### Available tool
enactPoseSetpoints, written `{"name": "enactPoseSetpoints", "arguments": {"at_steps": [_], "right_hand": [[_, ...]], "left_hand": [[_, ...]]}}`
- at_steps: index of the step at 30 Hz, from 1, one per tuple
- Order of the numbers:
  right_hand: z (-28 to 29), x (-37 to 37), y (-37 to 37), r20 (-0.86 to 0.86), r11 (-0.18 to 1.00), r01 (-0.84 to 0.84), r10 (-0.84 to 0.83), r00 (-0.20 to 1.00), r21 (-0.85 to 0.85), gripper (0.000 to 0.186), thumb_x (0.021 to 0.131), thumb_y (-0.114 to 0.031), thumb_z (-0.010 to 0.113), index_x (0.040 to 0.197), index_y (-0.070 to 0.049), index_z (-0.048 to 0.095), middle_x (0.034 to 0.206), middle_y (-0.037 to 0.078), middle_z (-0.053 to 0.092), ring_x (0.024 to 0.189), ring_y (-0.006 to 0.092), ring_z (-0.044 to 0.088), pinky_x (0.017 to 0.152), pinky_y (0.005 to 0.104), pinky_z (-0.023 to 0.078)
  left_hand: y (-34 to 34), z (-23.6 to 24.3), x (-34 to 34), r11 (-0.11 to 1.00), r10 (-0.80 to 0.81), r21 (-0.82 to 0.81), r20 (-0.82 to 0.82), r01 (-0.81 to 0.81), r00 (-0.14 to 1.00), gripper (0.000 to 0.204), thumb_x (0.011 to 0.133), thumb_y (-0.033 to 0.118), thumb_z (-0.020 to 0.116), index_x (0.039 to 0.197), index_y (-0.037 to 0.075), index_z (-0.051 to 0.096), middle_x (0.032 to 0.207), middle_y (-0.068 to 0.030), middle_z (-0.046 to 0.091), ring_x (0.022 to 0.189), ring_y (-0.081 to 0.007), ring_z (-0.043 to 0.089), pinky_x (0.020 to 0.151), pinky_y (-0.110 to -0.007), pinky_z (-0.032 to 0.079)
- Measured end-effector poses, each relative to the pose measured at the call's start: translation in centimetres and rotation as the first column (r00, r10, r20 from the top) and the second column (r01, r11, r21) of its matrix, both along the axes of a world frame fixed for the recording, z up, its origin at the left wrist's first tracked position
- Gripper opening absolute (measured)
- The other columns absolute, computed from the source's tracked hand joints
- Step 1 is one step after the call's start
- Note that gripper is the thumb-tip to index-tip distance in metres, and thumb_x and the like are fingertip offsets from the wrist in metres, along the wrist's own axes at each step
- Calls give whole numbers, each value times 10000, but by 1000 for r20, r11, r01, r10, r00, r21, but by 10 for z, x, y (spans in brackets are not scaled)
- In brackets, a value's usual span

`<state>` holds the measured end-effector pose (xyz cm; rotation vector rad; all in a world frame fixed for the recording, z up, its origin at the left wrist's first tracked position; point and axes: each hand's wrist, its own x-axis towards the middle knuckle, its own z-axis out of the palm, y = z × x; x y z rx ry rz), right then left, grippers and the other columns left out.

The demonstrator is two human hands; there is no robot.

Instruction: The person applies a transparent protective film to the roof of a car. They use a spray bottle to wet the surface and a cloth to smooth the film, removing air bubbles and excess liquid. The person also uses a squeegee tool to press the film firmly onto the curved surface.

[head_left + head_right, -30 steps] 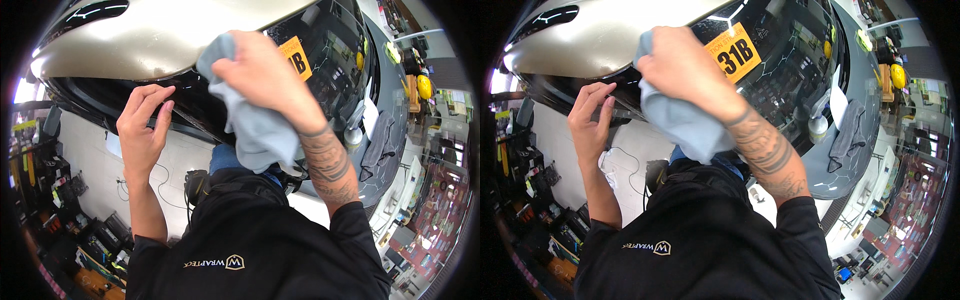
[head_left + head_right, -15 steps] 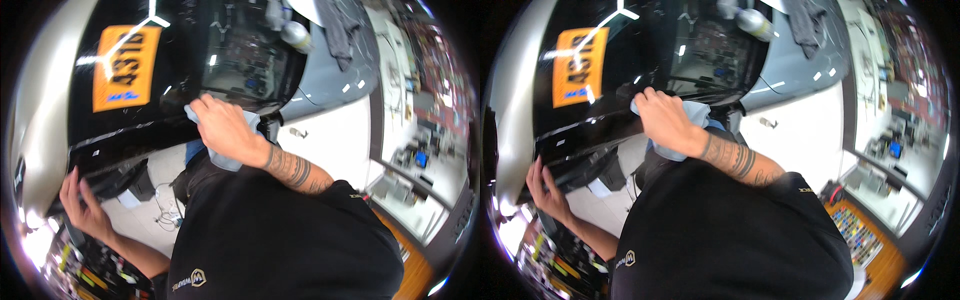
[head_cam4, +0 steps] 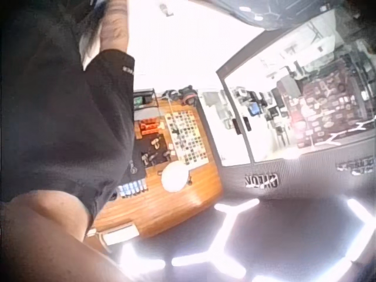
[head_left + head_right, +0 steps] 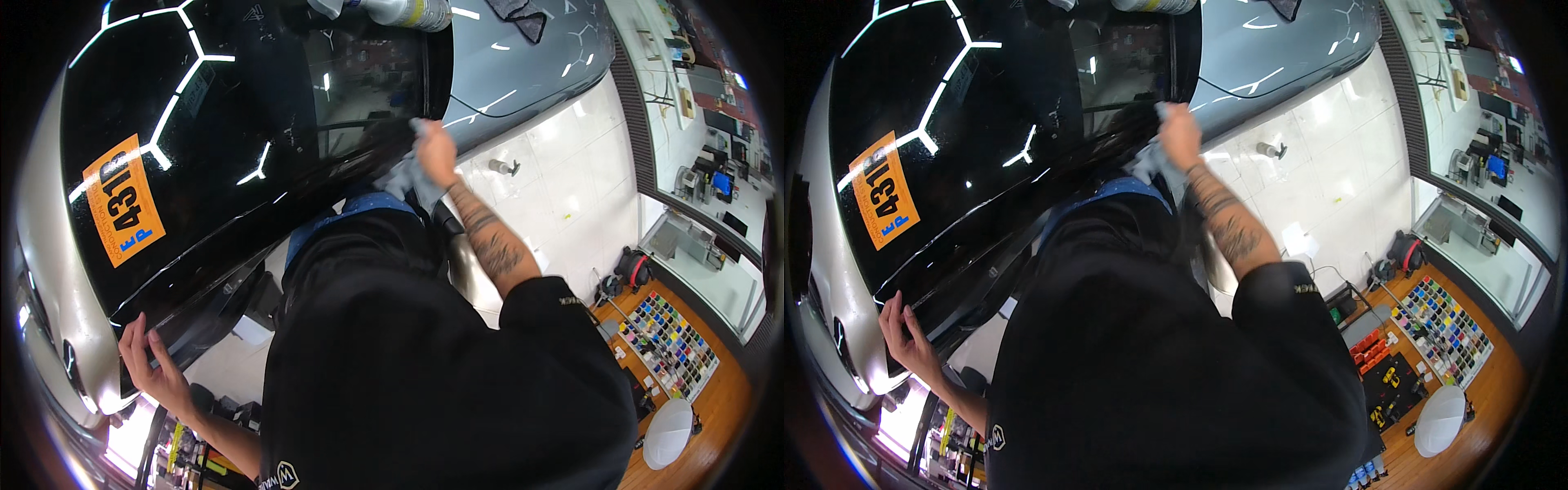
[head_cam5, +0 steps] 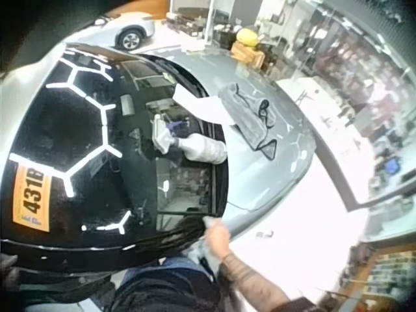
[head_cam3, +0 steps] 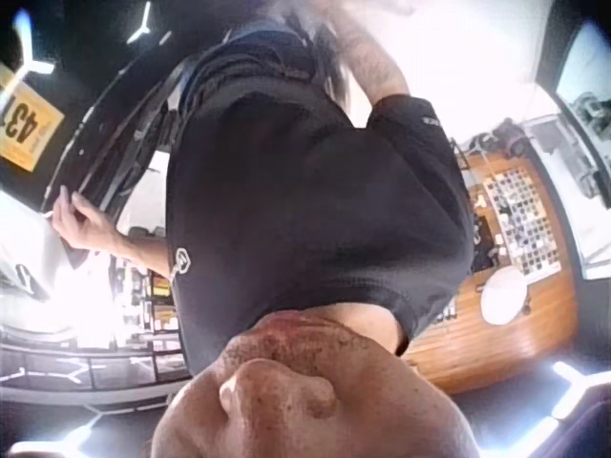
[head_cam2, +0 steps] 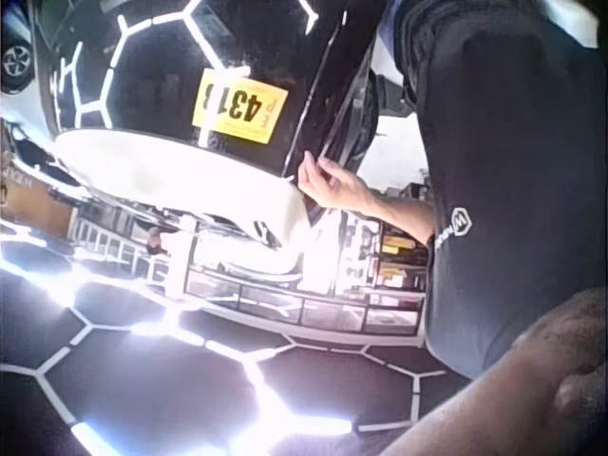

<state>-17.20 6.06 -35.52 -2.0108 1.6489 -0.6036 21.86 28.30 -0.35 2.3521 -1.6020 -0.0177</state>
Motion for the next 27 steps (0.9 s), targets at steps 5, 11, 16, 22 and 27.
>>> {"name": "enactPoseSetpoints", "arguments": {"at_steps": [5,11,16,22,27], "right_hand": [[65,29,5,201,998,-54,58,978,-28,372,730,-36,597,1102,-25,595,986,180,584,917,338,576,787,413,492],[103,90,56,173,957,-286,289,942,-41,319,656,-48,606,961,-8,523,904,158,463,876,340,484,754,448,438],[18,2,-10,151,970,64,-101,983,233,323,698,-23,584,1014,13,528,1020,217,525,948,386,499,823,437,447],[86,62,60,134,987,-130,117,984,90,333,681,-42,630,985,11,506,959,224,490,932,375,512,808,460,462],[2,-17,-11,22,922,128,-146,989,365,229,771,-154,604,895,39,598,871,236,623,860,389,603,755,474,478]], "left_hand": [[-21,4,-16,1000,-20,10,3,20,1000,201,899,33,570,1080,-5,648,1031,-116,604,940,-196,568,804,-285,445],[-52,12,-33,982,-149,116,13,146,989,198,896,33,569,1074,-10,646,1045,-119,595,925,-204,569,772,-289,458],[-64,16,-44,972,-158,174,-19,159,987,206,895,32,562,1082,7,642,1032,-123,594,923,-220,571,785,-301,458],[-62,12,-54,948,-171,254,-105,192,980,216,891,32,553,1089,16,639,1026,-130,600,927,-234,574,814,-316,453],[-67,12,-50,939,-168,287,-94,188,981,204,868,5,561,1057,-32,628,981,-144,613,935,-248,594,846,-300,441]]}}
